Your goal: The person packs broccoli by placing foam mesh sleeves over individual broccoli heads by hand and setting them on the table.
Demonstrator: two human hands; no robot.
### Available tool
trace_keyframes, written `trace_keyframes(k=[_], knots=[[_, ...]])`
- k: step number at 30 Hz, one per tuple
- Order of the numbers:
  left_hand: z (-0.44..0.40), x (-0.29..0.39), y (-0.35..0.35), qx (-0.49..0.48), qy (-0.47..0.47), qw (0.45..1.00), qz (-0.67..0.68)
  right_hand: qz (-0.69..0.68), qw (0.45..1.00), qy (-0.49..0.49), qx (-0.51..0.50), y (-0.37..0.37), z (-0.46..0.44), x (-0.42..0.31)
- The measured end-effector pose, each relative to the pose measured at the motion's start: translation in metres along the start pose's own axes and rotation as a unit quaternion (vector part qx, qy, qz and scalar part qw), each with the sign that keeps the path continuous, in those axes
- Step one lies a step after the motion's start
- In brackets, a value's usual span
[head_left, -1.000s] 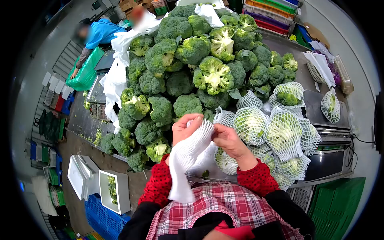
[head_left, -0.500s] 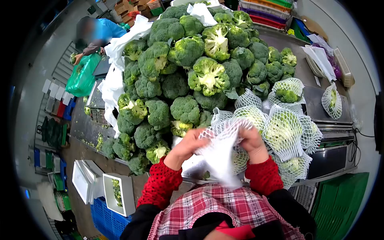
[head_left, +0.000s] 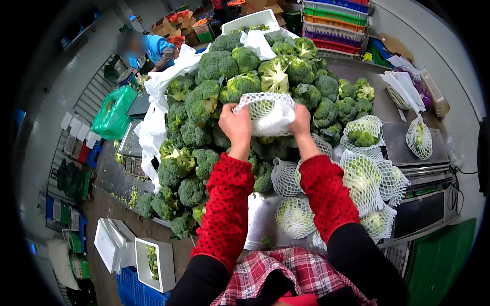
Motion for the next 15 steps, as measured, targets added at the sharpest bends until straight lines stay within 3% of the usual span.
trace_keyframes(k=[1,3,5,7,9,11,13,15], knots=[[0.006,0.008,-0.003,-0.033,0.013,0.996,-0.077,-0.096,0.994,-0.046,0.008,0.002,0.012,0.002],[0.010,0.001,-0.004,-0.058,-0.041,0.996,-0.061,-0.260,0.960,-0.092,0.043,-0.003,0.050,-0.010],[0.016,-0.013,0.008,-0.106,-0.025,0.994,-0.001,-0.191,0.971,-0.043,0.138,0.002,0.083,-0.035],[0.026,-0.027,0.031,-0.088,-0.066,0.994,0.002,-0.220,0.967,-0.010,0.127,-0.016,0.100,-0.033],[0.034,-0.043,0.048,-0.061,-0.043,0.996,0.058,-0.210,0.967,0.039,0.136,-0.029,0.111,-0.028],[0.034,-0.070,0.052,-0.087,-0.013,0.994,0.061,-0.252,0.961,-0.011,0.111,-0.043,0.116,-0.007],[0.039,-0.099,0.048,-0.114,0.100,0.985,0.084,-0.270,0.953,-0.084,0.107,-0.053,0.123,0.016],[0.039,-0.120,0.043,-0.112,0.090,0.982,0.125,-0.194,0.972,-0.071,0.112,-0.050,0.126,0.016]])
Point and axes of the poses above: each hand's wrist, its own z-axis away from the middle knuckle, its own y-axis out of the back of the hand, x = y × z, the point moved 9 cm from there along -z, towards the middle knuckle, and after that the axes turned 12 degrees about -x, right-handed, at the moved point
